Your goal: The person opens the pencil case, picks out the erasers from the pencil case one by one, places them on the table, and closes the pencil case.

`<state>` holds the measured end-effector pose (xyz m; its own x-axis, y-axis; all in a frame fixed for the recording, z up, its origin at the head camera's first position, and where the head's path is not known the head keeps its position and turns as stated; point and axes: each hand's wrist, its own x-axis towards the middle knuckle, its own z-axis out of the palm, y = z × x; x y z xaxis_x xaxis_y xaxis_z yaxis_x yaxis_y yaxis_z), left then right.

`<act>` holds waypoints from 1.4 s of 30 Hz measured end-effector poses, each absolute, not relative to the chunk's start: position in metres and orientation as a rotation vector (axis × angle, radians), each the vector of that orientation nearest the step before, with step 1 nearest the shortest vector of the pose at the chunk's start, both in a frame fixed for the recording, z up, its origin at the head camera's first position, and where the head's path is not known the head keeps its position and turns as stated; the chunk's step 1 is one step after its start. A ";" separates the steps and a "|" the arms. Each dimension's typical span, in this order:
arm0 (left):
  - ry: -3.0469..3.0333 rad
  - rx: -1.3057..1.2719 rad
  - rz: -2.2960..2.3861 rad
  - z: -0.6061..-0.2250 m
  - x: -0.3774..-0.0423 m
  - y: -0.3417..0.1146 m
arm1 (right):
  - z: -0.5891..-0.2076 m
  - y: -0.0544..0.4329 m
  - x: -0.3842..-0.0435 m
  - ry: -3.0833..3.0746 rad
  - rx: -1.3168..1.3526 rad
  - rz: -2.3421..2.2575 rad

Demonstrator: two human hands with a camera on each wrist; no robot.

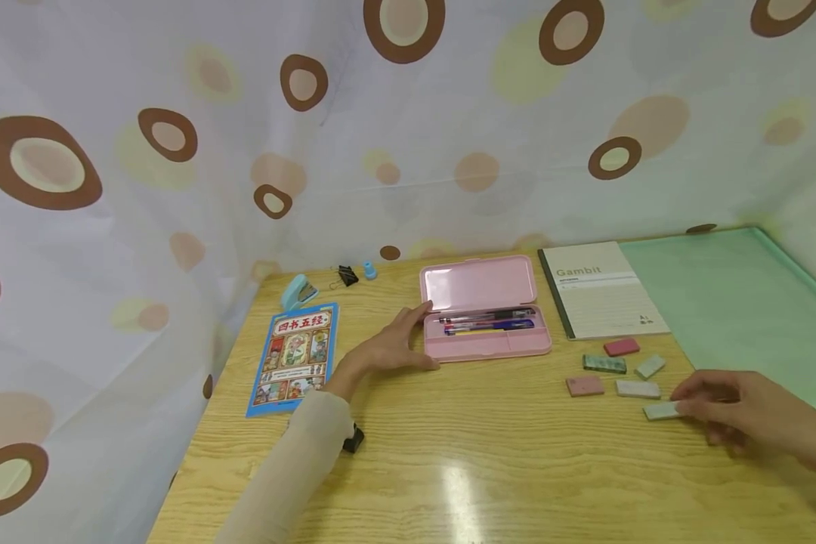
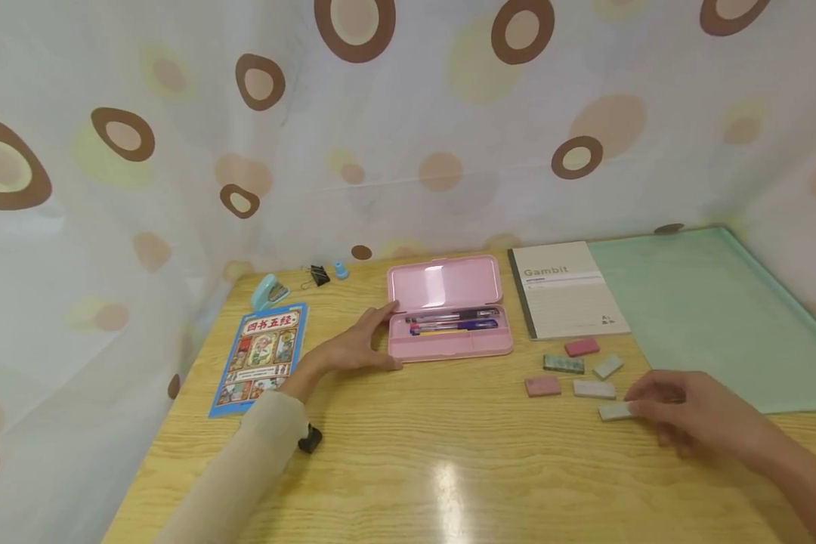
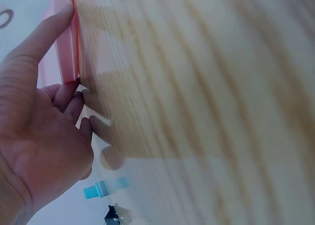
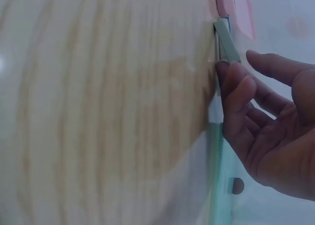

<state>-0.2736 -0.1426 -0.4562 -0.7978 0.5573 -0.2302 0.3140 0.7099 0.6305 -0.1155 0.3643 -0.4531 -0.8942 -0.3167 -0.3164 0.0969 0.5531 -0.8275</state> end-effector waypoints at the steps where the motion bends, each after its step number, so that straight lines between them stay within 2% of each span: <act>1: 2.511 0.673 0.820 -0.456 -0.273 -0.143 | -0.452 0.366 -0.116 2.355 -0.180 -1.281; 11: 2.510 0.664 0.834 -0.454 -0.274 -0.147 | -0.435 0.367 -0.133 2.427 -0.218 -1.336; 23: 2.488 0.697 0.901 -0.456 -0.279 -0.145 | -0.411 0.309 -0.183 2.465 -0.272 -1.633; 34: 2.476 0.698 0.908 -0.458 -0.279 -0.142 | -0.414 0.280 -0.227 2.499 -0.259 -1.577; 42: 2.525 0.731 0.845 -0.452 -0.276 -0.148 | -0.424 0.282 -0.232 2.613 -0.334 -1.421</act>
